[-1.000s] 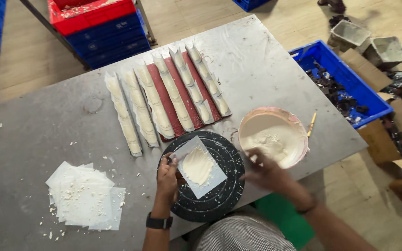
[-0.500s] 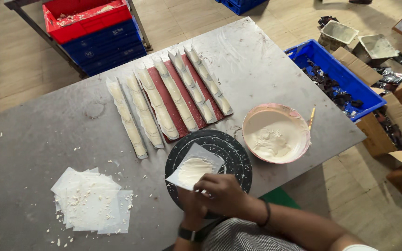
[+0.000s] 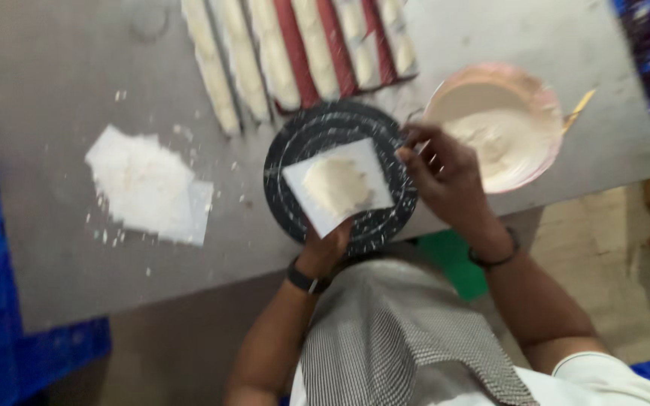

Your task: The person repeatedly applies a white paste onto small square sheets using a brush, then folds each sheet and places it on a tray. The process is repeated multiple times with new sheets taken from a stack.

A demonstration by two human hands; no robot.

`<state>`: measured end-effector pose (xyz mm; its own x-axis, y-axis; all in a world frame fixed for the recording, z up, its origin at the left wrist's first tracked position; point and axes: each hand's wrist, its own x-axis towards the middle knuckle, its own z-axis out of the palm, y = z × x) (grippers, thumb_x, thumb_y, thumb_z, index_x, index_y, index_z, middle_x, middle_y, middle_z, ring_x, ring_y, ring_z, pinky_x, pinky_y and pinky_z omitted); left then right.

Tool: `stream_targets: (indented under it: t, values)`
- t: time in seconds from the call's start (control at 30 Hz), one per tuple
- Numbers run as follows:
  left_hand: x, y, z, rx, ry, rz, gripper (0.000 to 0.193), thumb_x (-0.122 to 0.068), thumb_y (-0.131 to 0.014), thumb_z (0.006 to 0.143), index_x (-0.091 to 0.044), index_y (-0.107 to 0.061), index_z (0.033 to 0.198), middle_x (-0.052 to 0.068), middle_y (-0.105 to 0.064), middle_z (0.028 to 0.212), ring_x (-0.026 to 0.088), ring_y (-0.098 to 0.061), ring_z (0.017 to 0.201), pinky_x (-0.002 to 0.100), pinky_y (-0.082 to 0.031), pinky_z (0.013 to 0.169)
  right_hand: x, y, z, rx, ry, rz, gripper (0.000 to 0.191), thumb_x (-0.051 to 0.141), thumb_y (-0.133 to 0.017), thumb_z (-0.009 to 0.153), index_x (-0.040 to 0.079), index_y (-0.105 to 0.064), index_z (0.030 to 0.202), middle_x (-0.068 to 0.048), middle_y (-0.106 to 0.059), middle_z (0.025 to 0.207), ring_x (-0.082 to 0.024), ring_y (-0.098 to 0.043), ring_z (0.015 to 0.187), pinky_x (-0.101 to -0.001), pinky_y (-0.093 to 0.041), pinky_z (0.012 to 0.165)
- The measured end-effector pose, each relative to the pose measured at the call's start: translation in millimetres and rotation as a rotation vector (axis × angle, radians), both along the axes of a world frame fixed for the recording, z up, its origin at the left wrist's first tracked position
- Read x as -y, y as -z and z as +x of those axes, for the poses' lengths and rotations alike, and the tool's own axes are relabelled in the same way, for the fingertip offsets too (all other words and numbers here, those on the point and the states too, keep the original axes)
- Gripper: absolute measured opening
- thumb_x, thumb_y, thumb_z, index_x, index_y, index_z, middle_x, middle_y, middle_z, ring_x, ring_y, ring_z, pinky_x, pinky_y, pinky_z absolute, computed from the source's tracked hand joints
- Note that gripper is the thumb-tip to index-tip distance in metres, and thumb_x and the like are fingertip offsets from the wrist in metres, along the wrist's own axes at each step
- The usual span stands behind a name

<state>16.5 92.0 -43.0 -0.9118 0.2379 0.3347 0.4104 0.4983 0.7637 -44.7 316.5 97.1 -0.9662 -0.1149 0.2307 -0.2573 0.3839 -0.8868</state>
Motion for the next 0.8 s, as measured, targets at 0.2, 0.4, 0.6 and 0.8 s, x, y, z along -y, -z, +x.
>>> stream_targets:
  t: [0.2,0.4,0.6,0.8]
  values:
    - [-27.7,-6.3,-9.2,0.939,-0.067,1.858,0.048,-0.019,-0.066,0.089,0.004,-0.059,0.130,0.021,-0.066,0.128,0.033,-0.068,0.113,0.043,-0.056,0.094,-5.7,-10.6,2.4,-0.100,-0.156,0.111,0.036,0.008,-0.069,0.101,0.006,-0.053,0.134,-0.006,-0.062,0.084,-0.014,-0.058,0.059,-0.0309,-0.046,0.054]
    - [-38.8,-2.2,-10.3,0.491,-0.143,1.121,0.035,-0.002,-0.061,0.104,0.001,-0.050,0.137,0.010,-0.063,0.122,0.021,-0.064,0.110,0.039,-0.054,0.091,9.8,-9.8,5.6,-0.233,-0.241,0.231,0.020,0.009,-0.070,0.098,0.008,-0.062,0.117,-0.008,-0.067,0.087,-0.024,-0.065,0.065,-0.0362,-0.050,0.058]
    - [-39.8,-13.2,-28.0,0.621,-0.306,1.367,0.058,-0.053,-0.032,0.109,-0.004,-0.054,0.132,0.006,-0.064,0.115,0.018,-0.064,0.106,0.030,-0.054,0.091,31.2,-15.1,15.3,-0.364,-0.350,0.347,0.016,0.014,-0.072,0.093,0.005,-0.068,0.107,-0.010,-0.068,0.093,-0.029,-0.069,0.080,-0.0399,-0.055,0.068]
    - [-29.4,-34.0,-25.1,0.646,-0.303,1.215,0.071,-0.064,-0.021,0.108,-0.006,-0.062,0.108,0.005,-0.065,0.095,0.016,-0.064,0.086,0.031,-0.055,0.079,55.2,-23.2,22.3,-0.363,-0.342,0.436,0.024,0.027,-0.077,0.090,0.006,-0.070,0.098,-0.008,-0.068,0.090,-0.027,-0.067,0.076,-0.0393,-0.053,0.063]
